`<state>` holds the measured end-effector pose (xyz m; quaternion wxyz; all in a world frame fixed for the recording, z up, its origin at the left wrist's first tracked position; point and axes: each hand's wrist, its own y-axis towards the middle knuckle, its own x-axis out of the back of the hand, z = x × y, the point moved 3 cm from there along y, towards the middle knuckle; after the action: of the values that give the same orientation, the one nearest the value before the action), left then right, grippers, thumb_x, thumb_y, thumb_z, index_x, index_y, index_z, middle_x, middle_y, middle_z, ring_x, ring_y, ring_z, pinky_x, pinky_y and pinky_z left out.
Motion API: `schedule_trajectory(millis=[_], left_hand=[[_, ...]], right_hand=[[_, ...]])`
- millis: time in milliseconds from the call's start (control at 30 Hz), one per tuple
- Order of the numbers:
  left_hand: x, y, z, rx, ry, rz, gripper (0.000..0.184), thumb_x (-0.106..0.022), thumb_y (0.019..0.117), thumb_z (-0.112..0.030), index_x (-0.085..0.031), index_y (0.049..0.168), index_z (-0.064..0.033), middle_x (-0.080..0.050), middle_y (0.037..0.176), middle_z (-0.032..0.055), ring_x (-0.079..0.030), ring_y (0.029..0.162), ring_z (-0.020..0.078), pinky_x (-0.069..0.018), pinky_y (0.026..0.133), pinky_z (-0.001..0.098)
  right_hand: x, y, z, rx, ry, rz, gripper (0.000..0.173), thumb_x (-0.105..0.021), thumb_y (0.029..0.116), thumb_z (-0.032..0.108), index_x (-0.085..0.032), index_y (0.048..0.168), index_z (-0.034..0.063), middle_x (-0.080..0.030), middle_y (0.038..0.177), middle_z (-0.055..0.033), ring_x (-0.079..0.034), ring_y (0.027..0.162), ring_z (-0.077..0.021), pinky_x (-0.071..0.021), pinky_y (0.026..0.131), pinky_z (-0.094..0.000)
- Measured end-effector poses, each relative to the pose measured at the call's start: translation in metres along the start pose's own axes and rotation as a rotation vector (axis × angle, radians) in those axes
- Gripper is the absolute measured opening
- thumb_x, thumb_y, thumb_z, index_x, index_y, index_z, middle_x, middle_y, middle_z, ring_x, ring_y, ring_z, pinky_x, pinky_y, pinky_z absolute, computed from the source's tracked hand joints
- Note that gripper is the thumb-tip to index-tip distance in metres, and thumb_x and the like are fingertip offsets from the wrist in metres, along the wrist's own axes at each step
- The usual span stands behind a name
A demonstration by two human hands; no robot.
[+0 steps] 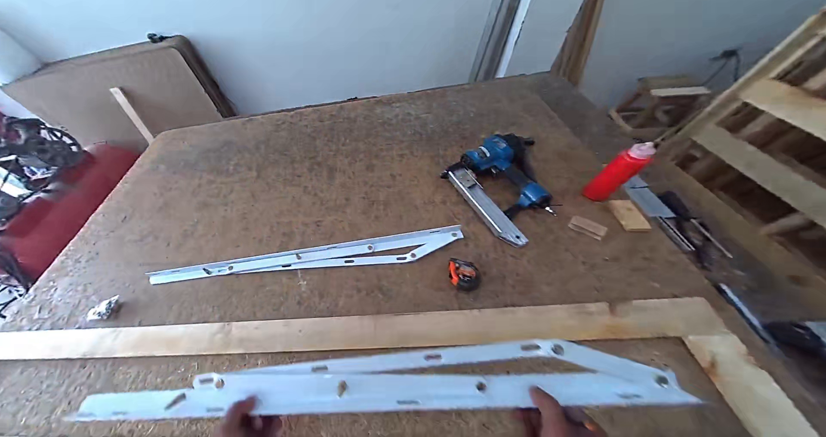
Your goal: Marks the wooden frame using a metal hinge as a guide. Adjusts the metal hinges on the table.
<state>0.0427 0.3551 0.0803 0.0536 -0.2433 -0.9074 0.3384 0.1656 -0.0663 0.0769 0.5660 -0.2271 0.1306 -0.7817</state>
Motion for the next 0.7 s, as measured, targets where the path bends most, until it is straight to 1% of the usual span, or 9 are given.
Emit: schedule_trajectory(millis=[67, 167, 233, 333, 400, 467, 533, 600, 700], left_hand=[[0.002, 0.049, -0.037, -0.067, -0.026, -0.086, 0.025, -0.035, 0.1089, -0.019, -0.05, 0.092, -0.0077, -0.054, 0.056, 0.0007, -0.06, 0.049, 0.0145, -0.0595, 0.054, 0.0347], [0.018, 0.13, -0.093, -0.108, 0.039, -0.117, 0.019, -0.039, 0.1072, -0.02, -0.049, 0.097, -0.0081, -0.054, 0.062, 0.0017, -0.058, 0.05, 0.0142, -0.0575, 0.051, 0.0335], [0.032, 0.178, -0.124, -0.077, 0.143, -0.13, 0.015, -0.04, 0.106, -0.02, -0.048, 0.099, -0.0092, -0.053, 0.065, 0.0019, -0.057, 0.051, 0.0139, -0.0556, 0.049, 0.0325], [0.045, 0.238, -0.155, 0.006, 0.268, -0.137, 0.011, -0.045, 0.1028, -0.018, -0.048, 0.095, -0.0098, -0.053, 0.067, 0.0028, -0.058, 0.054, 0.0153, -0.0556, 0.052, 0.0333], [0.044, 0.267, -0.166, 0.052, 0.327, -0.09, 0.012, -0.046, 0.1024, -0.018, -0.049, 0.093, -0.0105, -0.054, 0.068, 0.0026, -0.058, 0.055, 0.0148, -0.0548, 0.052, 0.0322], [0.026, 0.286, -0.167, 0.097, 0.376, -0.015, 0.015, -0.043, 0.1042, -0.019, -0.051, 0.096, -0.0093, -0.055, 0.069, 0.0024, -0.058, 0.055, 0.0144, -0.0547, 0.051, 0.0315], [0.001, 0.289, -0.172, 0.153, 0.397, 0.045, 0.018, -0.041, 0.1077, -0.021, -0.051, 0.108, -0.0056, -0.057, 0.073, 0.0043, -0.059, 0.058, 0.0147, -0.0555, 0.055, 0.0316], [-0.013, 0.303, -0.172, 0.203, 0.405, 0.07, 0.025, -0.042, 0.1089, -0.022, -0.053, 0.12, -0.0019, -0.059, 0.077, 0.0077, -0.06, 0.062, 0.0163, -0.0552, 0.061, 0.0323], [-0.018, 0.352, -0.163, 0.237, 0.364, 0.063, 0.03, -0.046, 0.1078, -0.022, -0.055, 0.125, 0.0007, -0.062, 0.081, 0.0108, -0.064, 0.066, 0.0187, -0.0572, 0.064, 0.0341]], right_hand=[[-0.067, -0.003, 0.017, -0.061, 0.032, 0.02, 0.029, -0.052, 0.1069, 0.021, -0.064, 0.102, -0.0047, -0.072, 0.069, -0.0092, -0.067, 0.054, -0.0163, -0.056, 0.051, -0.0331], [-0.164, 0.003, 0.027, -0.108, -0.045, 0.118, 0.034, -0.051, 0.1073, 0.028, -0.065, 0.1, -0.0017, -0.074, 0.073, -0.009, -0.069, 0.056, -0.0187, -0.057, 0.052, -0.0353], [-0.217, 0.007, 0.031, -0.18, -0.118, 0.19, 0.038, -0.048, 0.1083, 0.031, -0.066, 0.099, -0.001, -0.075, 0.077, -0.0085, -0.07, 0.06, -0.0187, -0.0574, 0.055, -0.0359], [-0.279, 0.02, 0.036, -0.293, -0.151, 0.205, 0.036, -0.047, 0.1081, 0.03, -0.065, 0.098, 0.0, -0.075, 0.076, -0.0074, -0.07, 0.058, -0.017, -0.055, 0.051, -0.0324], [-0.308, 0.037, 0.041, -0.345, -0.174, 0.192, 0.038, -0.046, 0.1085, 0.03, -0.066, 0.099, -0.0005, -0.073, 0.075, -0.0074, -0.068, 0.057, -0.0167, -0.0543, 0.05, -0.032], [-0.322, 0.059, 0.041, -0.372, -0.21, 0.173, 0.04, -0.041, 0.1104, 0.033, -0.063, 0.111, -0.0009, -0.073, 0.079, -0.0085, -0.068, 0.06, -0.0169, -0.0558, 0.053, -0.0324], [-0.329, 0.083, 0.035, -0.369, -0.205, 0.164, 0.045, -0.036, 0.1127, 0.036, -0.055, 0.129, -0.0016, -0.071, 0.086, -0.0129, -0.069, 0.067, -0.0204, -0.0575, 0.06, -0.0364], [-0.339, 0.108, 0.021, -0.373, -0.195, 0.183, 0.047, -0.034, 0.113, 0.038, -0.045, 0.139, 0.0012, -0.066, 0.09, -0.0144, -0.067, 0.07, -0.0207, -0.0566, 0.061, -0.0371], [-0.357, 0.129, 0.025, -0.397, -0.282, 0.204, 0.042, -0.034, 0.1116, 0.032, -0.043, 0.139, 0.0002, -0.068, 0.093, -0.0138, -0.068, 0.072, -0.0188, -0.0574, 0.063, -0.0366]])
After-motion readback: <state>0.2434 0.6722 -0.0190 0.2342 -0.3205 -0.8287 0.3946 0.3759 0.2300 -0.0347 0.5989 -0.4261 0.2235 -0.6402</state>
